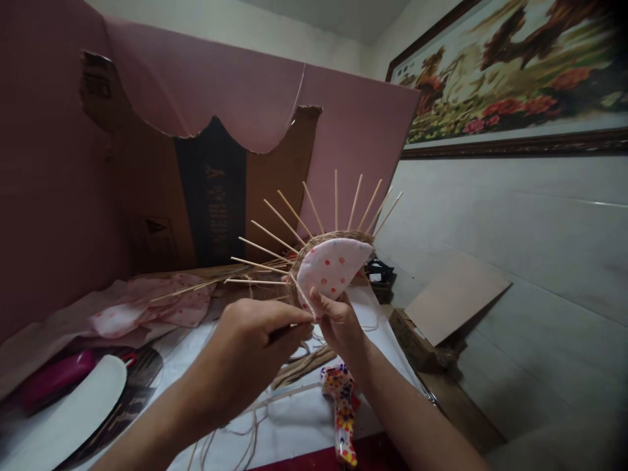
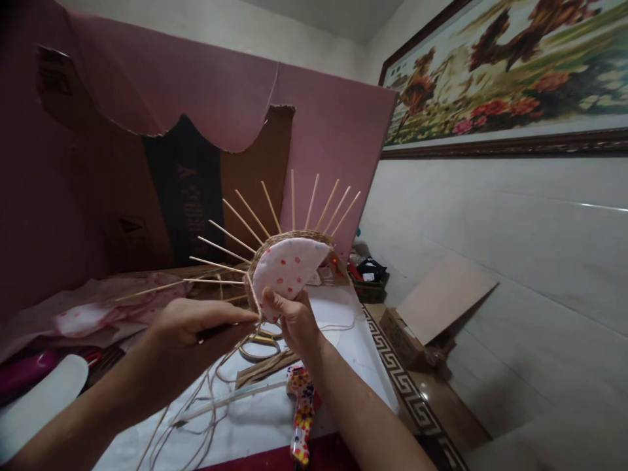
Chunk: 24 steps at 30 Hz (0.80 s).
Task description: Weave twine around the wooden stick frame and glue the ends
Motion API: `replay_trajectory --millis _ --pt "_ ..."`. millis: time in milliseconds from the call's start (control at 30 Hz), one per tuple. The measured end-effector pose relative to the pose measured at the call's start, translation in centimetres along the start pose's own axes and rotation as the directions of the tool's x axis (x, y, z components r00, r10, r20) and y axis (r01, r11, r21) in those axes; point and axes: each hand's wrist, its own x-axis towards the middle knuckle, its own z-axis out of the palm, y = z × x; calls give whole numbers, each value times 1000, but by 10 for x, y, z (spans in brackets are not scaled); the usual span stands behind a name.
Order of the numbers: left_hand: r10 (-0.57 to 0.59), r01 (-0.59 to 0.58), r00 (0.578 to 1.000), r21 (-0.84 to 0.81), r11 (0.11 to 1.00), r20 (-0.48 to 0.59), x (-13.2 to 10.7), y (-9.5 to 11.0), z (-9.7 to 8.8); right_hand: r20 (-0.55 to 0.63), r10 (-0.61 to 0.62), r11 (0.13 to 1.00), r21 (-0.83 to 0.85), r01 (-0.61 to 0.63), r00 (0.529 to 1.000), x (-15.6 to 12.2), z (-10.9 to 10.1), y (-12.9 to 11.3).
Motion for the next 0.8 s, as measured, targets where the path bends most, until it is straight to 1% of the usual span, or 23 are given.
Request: replay_trajectory --millis 100,167,233,267,333,400,467,533,600,633,700,767,800 --pt "55 -55 997 14 998 47 1 1 6 48 30 999 12 -31 998 -1 1 0" --pt "58 -59 997 10 998 55 2 1 4 13 39 999 20 -39 999 0 1 1" --pt "53 -53 998 -3 999 40 2 0 -4 -35 39 999 36 -38 999 1 -2 3" --pt "53 -53 998 -9 999 16 2 0 -8 -50 43 998 43 -40 998 2 -3 4" --pt "53 -54 996 -11 998 -66 1 0 -19 -51 59 997 55 -56 997 4 -6 5" --pt "33 -34 982 -2 999 -184 -1 -2 -30 -41 75 995 62 -73 996 5 -9 6" --pt "-13 20 943 19 1000 -332 -2 -5 -39 -17 92 994 67 -90 996 5 -11 5" --pt "-61 96 878 50 994 -474 -1 -11 -46 18 119 990 67 -120 993 4 -12 5" --pt "-86 162 815 83 983 -573 1 -18 -53 48 148 987 59 -151 988 4 -14 5" --pt "-91 185 793 96 978 -602 2 -22 -56 56 154 986 58 -157 986 3 -14 5" --pt "-118 229 766 97 969 -632 5 -30 -62 68 150 986 66 -155 986 3 -16 5" --pt "-184 273 754 46 961 -631 6 -37 -69 100 153 984 76 -161 983 3 -17 5" --pt "-238 298 750 -6 955 -617 6 -40 -72 123 162 982 79 -173 979 3 -17 4"
